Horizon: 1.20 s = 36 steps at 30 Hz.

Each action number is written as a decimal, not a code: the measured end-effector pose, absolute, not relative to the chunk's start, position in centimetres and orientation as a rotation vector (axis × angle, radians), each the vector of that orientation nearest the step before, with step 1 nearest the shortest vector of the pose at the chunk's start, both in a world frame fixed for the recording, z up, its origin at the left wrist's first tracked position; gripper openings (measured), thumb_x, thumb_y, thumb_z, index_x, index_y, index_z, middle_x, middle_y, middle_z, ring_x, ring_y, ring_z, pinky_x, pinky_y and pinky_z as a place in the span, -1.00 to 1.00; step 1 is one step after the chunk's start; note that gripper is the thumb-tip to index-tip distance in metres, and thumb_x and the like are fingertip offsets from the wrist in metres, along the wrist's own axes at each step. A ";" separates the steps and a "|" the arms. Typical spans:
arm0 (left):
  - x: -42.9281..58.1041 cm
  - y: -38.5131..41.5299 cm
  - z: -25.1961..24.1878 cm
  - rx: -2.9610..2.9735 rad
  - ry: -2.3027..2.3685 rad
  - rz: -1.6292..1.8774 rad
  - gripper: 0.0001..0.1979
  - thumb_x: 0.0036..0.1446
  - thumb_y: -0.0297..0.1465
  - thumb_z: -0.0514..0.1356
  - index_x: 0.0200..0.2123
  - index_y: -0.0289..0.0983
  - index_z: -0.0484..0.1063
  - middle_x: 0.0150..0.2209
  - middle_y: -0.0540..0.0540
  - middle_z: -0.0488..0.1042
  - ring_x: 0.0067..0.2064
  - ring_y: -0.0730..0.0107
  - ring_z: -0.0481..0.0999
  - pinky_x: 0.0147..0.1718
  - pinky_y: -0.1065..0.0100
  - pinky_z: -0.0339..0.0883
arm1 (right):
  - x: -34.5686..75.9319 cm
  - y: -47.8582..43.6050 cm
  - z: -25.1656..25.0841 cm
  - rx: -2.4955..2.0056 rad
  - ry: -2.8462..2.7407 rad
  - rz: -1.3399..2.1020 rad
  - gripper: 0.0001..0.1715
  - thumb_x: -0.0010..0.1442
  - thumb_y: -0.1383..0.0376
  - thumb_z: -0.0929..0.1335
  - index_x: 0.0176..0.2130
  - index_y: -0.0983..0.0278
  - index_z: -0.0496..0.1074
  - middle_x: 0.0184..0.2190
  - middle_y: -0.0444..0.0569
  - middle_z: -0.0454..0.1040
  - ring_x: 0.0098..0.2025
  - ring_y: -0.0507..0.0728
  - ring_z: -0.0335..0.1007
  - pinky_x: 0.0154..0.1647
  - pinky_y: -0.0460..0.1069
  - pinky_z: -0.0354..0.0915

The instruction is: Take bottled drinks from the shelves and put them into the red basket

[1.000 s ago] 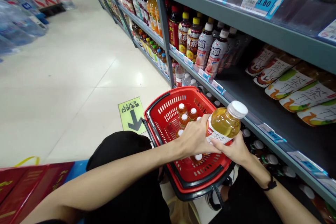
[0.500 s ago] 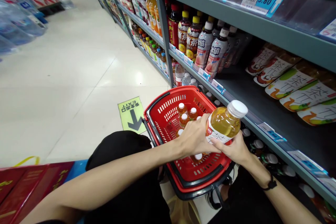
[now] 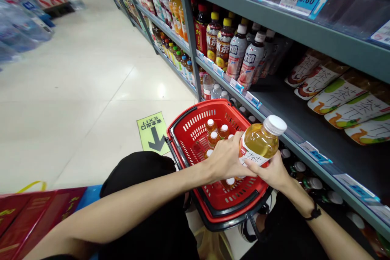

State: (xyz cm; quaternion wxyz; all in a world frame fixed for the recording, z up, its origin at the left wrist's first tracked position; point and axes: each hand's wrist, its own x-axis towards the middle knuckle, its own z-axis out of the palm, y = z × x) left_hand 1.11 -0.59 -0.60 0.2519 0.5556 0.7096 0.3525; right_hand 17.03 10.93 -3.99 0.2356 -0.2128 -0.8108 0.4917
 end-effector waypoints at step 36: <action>1.1 -0.6 -0.7 1.561 1.979 0.877 -0.06 -0.18 -0.11 0.48 0.22 -0.34 0.24 0.03 -0.29 0.59 -0.07 -0.15 0.67 -0.15 -0.01 0.58 | 17.0 10.5 -4.0 -0.629 -2.160 1.352 -0.42 0.10 0.10 0.56 0.05 0.23 0.48 -0.03 0.15 0.64 -0.02 0.34 0.62 0.09 0.24 0.52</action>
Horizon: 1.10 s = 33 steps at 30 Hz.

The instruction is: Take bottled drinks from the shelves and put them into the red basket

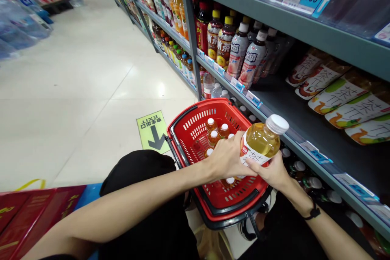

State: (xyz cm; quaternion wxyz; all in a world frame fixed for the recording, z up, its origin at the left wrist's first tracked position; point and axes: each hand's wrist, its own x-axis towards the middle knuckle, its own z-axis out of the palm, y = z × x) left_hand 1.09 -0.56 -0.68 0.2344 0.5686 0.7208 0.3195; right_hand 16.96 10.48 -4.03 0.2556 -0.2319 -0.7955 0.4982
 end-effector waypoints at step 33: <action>0.9 -0.4 -0.6 1.450 1.947 0.950 -0.16 -0.25 -0.14 0.49 0.09 -0.33 0.33 -0.12 -0.21 0.63 -0.17 -0.06 0.66 -0.20 0.03 0.56 | 16.9 10.5 -3.7 -0.659 -2.188 1.383 -0.33 0.14 0.02 0.54 0.14 0.20 0.43 0.09 0.14 0.58 0.02 0.34 0.58 0.12 0.23 0.49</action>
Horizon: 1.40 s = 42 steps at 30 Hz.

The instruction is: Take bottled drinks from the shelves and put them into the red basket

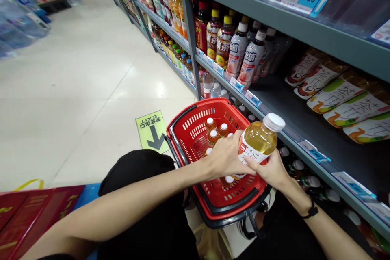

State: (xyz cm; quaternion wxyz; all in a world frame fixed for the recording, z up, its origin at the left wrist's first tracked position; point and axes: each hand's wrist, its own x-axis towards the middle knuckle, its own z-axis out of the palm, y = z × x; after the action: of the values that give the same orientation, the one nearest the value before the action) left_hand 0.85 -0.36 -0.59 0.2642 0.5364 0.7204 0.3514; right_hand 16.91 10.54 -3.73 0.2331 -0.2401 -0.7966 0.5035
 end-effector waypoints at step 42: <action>-8.4 3.1 -0.3 1.648 2.007 -0.115 -0.28 -0.04 -0.28 0.47 0.17 -0.41 0.38 0.11 -0.33 0.57 0.10 0.06 0.60 0.01 0.33 0.47 | 8.9 13.6 -3.0 -0.307 -2.535 0.004 -0.69 0.31 0.18 0.30 -0.42 0.27 0.41 -0.61 -0.03 0.50 -0.59 0.10 0.40 -0.50 -0.02 0.04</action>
State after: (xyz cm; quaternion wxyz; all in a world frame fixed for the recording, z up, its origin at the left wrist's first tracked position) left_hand -8.41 3.08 -0.35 0.2676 0.6108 0.7440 -0.0427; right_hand 8.91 13.57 -2.96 0.2898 -0.1149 -0.9502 0.0014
